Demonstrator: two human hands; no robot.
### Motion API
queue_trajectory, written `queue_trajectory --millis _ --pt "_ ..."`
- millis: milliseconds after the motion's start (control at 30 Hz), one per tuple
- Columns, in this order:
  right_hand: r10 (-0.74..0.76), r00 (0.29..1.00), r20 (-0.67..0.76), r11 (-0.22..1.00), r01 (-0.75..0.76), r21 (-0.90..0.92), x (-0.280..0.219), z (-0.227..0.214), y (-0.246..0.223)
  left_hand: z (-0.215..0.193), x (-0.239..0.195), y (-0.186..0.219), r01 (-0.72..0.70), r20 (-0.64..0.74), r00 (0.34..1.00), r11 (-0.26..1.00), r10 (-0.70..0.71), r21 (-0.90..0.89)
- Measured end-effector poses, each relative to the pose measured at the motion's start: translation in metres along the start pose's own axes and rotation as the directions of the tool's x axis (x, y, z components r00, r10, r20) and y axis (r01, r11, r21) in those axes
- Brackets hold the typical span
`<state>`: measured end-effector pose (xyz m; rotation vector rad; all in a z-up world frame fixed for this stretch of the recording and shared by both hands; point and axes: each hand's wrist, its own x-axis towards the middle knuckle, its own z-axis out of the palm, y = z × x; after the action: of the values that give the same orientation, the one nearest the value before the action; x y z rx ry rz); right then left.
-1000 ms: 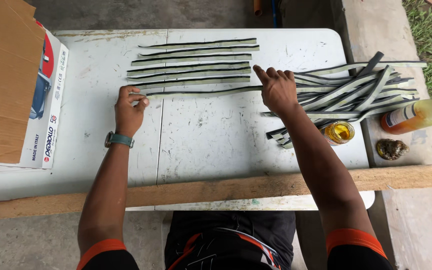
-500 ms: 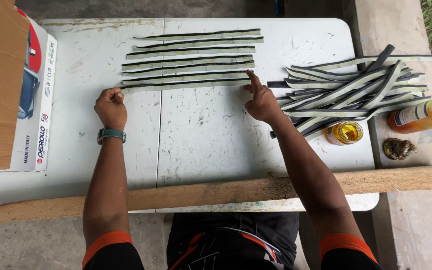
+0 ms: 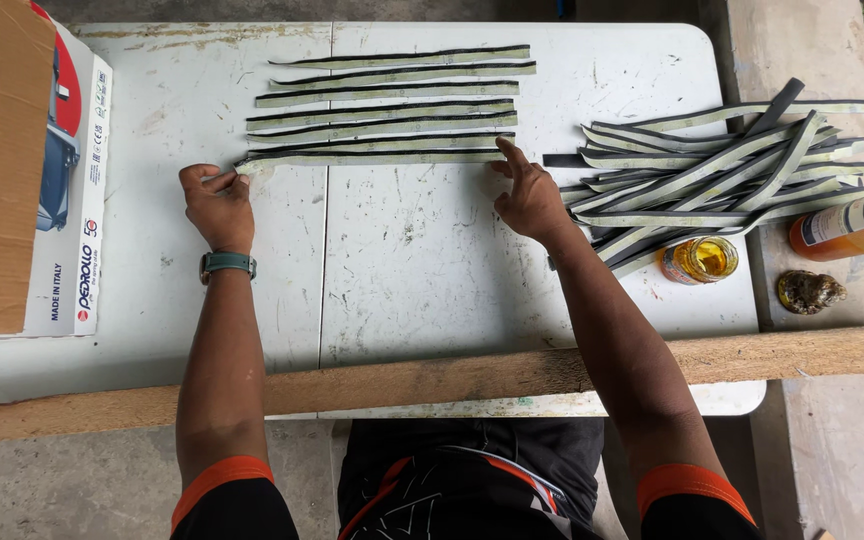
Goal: The person repeatedly scrapes long black-and-white strips against a wooden board, then places the strips on a white table. The process is repeated multiple times with consistent hand motions.
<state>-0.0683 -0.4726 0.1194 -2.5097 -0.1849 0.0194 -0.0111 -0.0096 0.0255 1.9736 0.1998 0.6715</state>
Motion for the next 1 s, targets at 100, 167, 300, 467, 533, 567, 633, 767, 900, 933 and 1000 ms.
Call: queue_trajectory --millis 100,167,300,467,533,567,633,767,900,933,1000 --pt "0.052 0.998 0.021 0.998 -0.051 -0.037 -0.003 -0.001 -0.003 -0.001 -0.002 -0.001 0.040 0.024 0.999 0.999 -0.039 -0.032" --pt "0.096 0.995 0.039 0.995 -0.094 -0.041 -0.004 0.000 -0.004 -0.001 -0.001 -0.006 0.045 0.037 0.998 0.997 -0.043 -0.058" --pt "0.081 0.996 0.036 0.995 -0.079 -0.053 -0.004 0.000 -0.007 0.000 0.002 -0.017 0.067 0.062 0.996 0.985 -0.058 -0.161" --pt "0.087 0.995 0.050 0.992 -0.081 -0.100 -0.007 -0.003 -0.010 0.001 0.000 -0.030 0.012 -0.018 1.000 0.998 -0.014 -0.066" --pt "0.094 0.994 0.047 0.993 -0.090 -0.080 -0.007 -0.003 -0.016 0.002 0.001 -0.036 -0.011 -0.111 0.994 1.000 0.008 -0.028" --pt "0.104 0.994 0.043 0.992 -0.101 -0.073 -0.010 -0.006 -0.018 0.005 0.002 -0.039 0.005 -0.126 0.991 0.979 -0.032 -0.204" --pt "0.101 0.994 0.051 0.994 -0.099 -0.052 -0.014 -0.007 -0.025 0.009 0.007 -0.045 0.036 -0.121 0.985 0.842 -0.120 -0.539" --pt "-0.076 0.995 -0.065 0.980 0.062 -0.191 -0.035 -0.012 -0.027 0.002 0.012 -0.036 0.199 -0.023 0.966 0.795 -0.258 -0.573" --pt "0.122 0.981 -0.149 0.923 -0.167 -0.347 -0.059 -0.039 -0.004 -0.008 -0.003 0.019 0.226 0.091 0.974 0.901 -0.207 -0.371" --pt "0.121 0.970 -0.210 0.880 -0.203 -0.429 -0.064 -0.050 0.006 -0.007 -0.008 0.040 0.189 0.146 0.979 0.901 -0.142 -0.391" --pt "0.098 0.954 -0.282 0.797 -0.245 -0.553 -0.073 -0.069 0.025 -0.002 -0.021 0.086 -0.055 0.205 0.969 0.927 0.140 -0.372"
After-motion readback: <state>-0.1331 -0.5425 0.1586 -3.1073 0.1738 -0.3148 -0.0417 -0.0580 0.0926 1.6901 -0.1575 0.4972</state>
